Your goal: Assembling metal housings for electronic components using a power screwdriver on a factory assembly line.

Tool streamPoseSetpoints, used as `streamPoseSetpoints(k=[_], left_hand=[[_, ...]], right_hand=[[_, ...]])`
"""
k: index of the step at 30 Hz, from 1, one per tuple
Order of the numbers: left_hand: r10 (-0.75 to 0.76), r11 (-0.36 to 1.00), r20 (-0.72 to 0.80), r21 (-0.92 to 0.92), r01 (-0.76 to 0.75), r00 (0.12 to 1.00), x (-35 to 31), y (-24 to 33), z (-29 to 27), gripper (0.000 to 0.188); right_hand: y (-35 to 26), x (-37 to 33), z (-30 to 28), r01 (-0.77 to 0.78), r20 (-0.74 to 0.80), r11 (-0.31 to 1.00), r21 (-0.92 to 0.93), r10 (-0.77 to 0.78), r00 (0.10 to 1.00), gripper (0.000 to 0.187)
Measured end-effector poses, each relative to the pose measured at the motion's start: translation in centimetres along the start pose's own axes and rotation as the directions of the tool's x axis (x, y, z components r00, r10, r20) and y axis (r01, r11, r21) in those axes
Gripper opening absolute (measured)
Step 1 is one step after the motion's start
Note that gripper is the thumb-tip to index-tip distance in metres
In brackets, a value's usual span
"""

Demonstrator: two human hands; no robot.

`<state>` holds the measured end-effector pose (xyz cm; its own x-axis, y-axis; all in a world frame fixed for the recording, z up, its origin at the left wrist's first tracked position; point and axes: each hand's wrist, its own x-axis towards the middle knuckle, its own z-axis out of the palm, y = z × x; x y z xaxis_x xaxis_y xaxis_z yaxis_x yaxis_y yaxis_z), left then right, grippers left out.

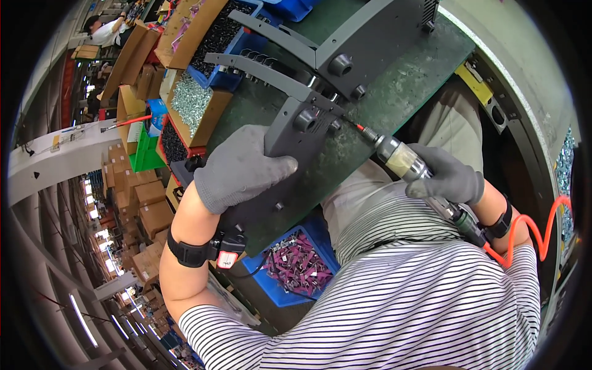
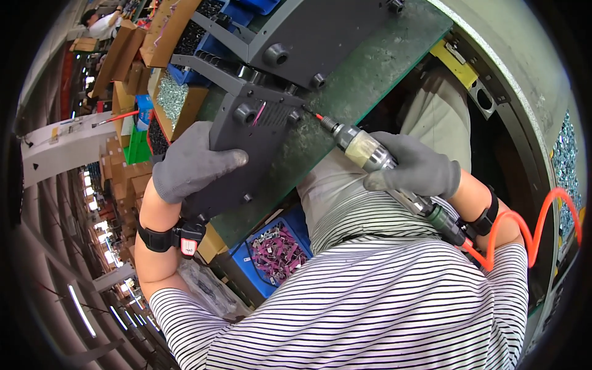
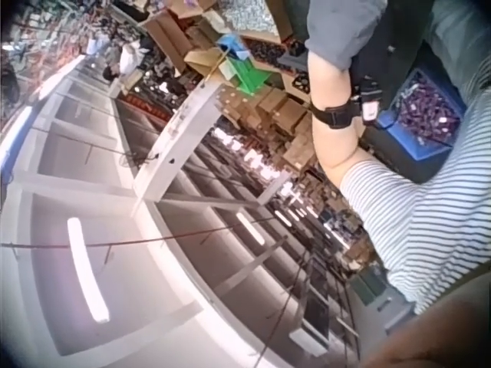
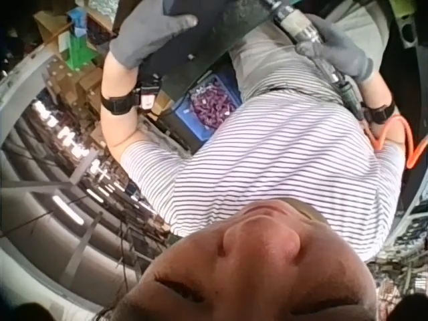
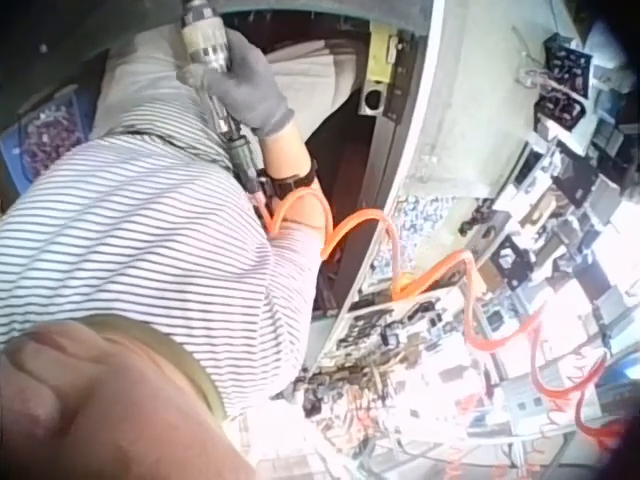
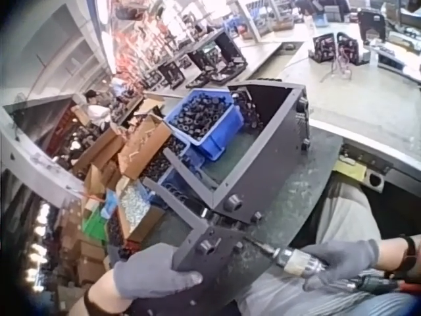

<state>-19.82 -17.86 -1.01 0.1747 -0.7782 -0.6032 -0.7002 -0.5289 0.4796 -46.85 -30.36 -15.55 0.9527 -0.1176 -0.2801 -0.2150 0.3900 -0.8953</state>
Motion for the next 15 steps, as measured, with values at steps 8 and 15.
streamPoseSetpoints(k=[8,15], left_hand=[[0.020,0.995,-0.006,0.100,-0.020,1.000,-0.01,0.43,-0.28,0.030],[-0.016,1.000,0.027,0.020,0.015,1.000,-0.12,0.54,-0.42,0.039]], right_hand=[[-0.66,0.63,0.04,0.061,-0.014,0.976,-0.210,-0.066,0.998,0.061],[-0.72,0.38,0.20,0.046,-0.027,0.978,-0.202,-0.052,0.998,0.064]])
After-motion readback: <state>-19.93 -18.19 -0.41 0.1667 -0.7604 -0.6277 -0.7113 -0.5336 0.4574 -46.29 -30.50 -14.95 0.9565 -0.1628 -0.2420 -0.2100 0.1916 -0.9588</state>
